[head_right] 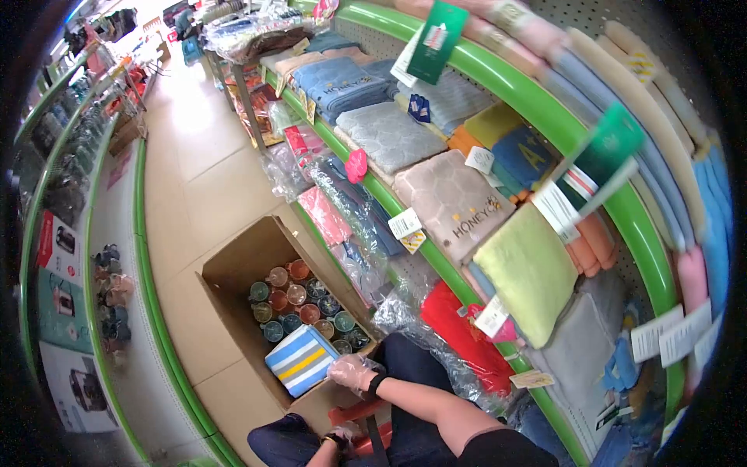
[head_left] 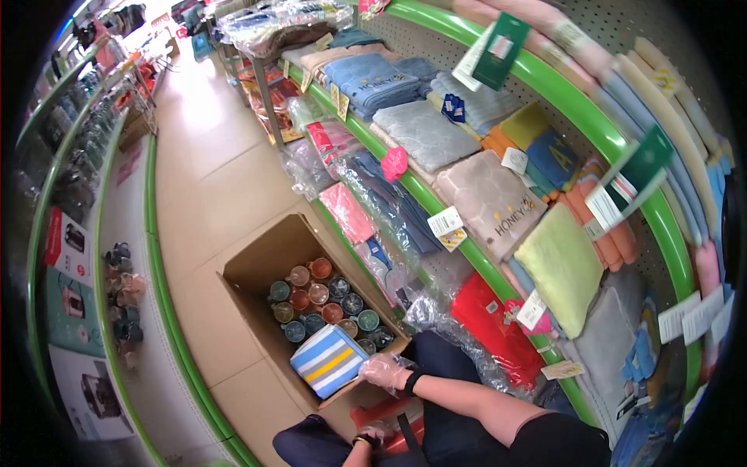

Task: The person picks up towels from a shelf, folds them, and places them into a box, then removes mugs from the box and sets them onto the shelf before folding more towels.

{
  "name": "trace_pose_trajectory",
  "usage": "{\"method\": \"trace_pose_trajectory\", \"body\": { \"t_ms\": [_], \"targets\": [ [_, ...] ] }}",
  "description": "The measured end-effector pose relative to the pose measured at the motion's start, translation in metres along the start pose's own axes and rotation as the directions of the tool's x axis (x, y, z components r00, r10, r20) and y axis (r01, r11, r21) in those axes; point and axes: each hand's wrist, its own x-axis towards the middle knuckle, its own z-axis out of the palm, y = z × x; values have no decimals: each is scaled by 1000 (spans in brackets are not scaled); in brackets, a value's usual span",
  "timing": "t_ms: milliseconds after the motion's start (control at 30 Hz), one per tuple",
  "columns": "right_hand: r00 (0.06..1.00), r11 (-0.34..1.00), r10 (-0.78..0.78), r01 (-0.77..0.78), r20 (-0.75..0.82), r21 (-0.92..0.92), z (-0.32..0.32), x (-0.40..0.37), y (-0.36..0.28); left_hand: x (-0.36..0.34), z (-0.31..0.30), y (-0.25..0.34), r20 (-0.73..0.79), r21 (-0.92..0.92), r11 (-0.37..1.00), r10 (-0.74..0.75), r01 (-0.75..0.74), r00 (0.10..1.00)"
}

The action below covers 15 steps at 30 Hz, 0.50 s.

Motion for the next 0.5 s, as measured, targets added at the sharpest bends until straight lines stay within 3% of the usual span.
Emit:
{"method": "trace_pose_trajectory", "body": {
  "t_ms": [33,67,100,133,200,267,300,333,367,400,467,500],
  "targets": [
    [999,1000,-25,25,-42,-16,5,0,4,8,-20,2,242,213,970,62,-115,968],
    [996,998,-52,50,-75,-30,9,-3,4,-3,-93,23,470,342,889,120,-305,875],
    [999,998,-17,14,-38,-60,-7,-5,-4,-8,-86,31,81,164,984,-87,73,993],
    [999,992,19,-22,-33,-120,-7,-7,-9,-12,-78,36,-245,-154,923,-381,352,892],
    [999,976,16,-6,46,-219,6,-11,-8,-8,-93,36,-233,-200,933,-341,299,911],
    [993,973,103,-88,59,-211,5,-19,-28,-48,-129,78,-292,-274,912,-382,306,877],
    [995,989,39,-52,-92,-141,8,-14,-20,-72,-155,98,-406,-445,876,-381,184,831],
    [989,972,127,-110,70,-209,2,-15,-28,-93,-177,115,-521,-573,819,-391,28,759],
    [992,975,126,-119,28,-188,1,-15,-32,-109,-181,129,-579,-589,808,-433,12,691],
    [990,976,141,-141,-8,-165,-1,-21,-38,-120,-178,137,-579,-687,721,-467,-92,668],
    [999,985,53,-54,-10,-161,-10,-30,-48,-137,-175,160,-681,-706,649,-513,-283,523],
    [984,960,-10,-40,-177,-276,-34,-43,-64,-140,-170,162,-711,-701,593,-532,-396,460]
  ]
}}
